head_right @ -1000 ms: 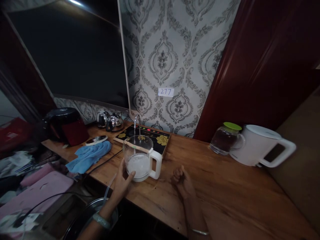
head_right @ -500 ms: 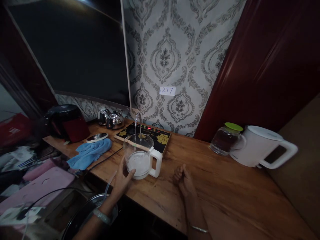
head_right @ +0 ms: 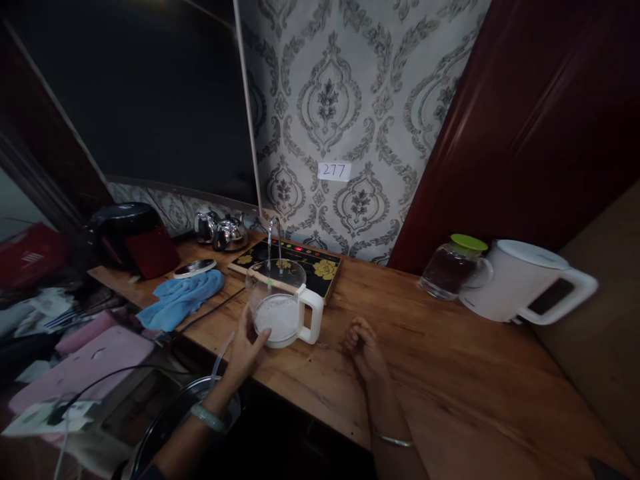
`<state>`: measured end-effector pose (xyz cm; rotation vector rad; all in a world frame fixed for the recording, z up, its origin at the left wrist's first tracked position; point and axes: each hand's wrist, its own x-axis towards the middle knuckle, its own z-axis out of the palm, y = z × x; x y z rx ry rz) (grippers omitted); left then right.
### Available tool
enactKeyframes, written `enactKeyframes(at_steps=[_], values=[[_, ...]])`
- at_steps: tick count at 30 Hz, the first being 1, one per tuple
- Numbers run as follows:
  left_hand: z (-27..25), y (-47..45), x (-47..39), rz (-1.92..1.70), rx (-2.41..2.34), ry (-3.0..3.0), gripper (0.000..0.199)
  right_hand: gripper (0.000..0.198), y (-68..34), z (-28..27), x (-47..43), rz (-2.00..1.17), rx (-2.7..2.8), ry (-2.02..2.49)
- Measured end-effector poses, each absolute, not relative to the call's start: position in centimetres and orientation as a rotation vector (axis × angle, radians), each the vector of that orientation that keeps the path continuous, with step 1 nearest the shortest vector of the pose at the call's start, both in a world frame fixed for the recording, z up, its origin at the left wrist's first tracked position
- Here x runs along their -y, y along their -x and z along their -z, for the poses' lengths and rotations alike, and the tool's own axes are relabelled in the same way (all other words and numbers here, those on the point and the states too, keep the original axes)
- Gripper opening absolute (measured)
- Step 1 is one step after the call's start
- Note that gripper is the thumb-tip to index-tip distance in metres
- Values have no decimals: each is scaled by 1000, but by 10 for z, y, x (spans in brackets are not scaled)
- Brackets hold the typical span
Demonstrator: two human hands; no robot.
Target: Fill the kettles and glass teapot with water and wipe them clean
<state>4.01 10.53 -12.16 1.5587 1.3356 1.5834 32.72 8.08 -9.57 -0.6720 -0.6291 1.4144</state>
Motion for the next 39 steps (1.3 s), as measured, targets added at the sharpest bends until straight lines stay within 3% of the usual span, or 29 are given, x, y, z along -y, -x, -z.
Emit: enactKeyframes(at_steps=[9,18,22,26,29,32,37,39], values=[[119,-41,-105,-1598,-1360,-1580,86,24,-323,98,-79,-1503,676,693],[122,-41,-106,-1619,-1343,-1541,86,34,-319,99,-78,-1477,714,751],[123,-40,-106,-1613,-1348,-1535,88,49,-327,101,-82,-1445,639,582],[122,-41,-106,-1608,-1359,-1533,87,27,-332,97,-82,-1392,560,595],[122,-41,-106,-1619,-1359,-1525,86,47,-325,90,-76,-1457,573,660],[122,-41,-107,-1619,-1354,-1531,88,51,-320,86,-72,-1491,579,670],[123,-40,-109,-1596,-1346,-1532,91,27,-336,96,-79,-1356,500,574],[123,-40,-109,-1601,-1341,-1527,91,25,-343,100,-82,-1313,509,531]])
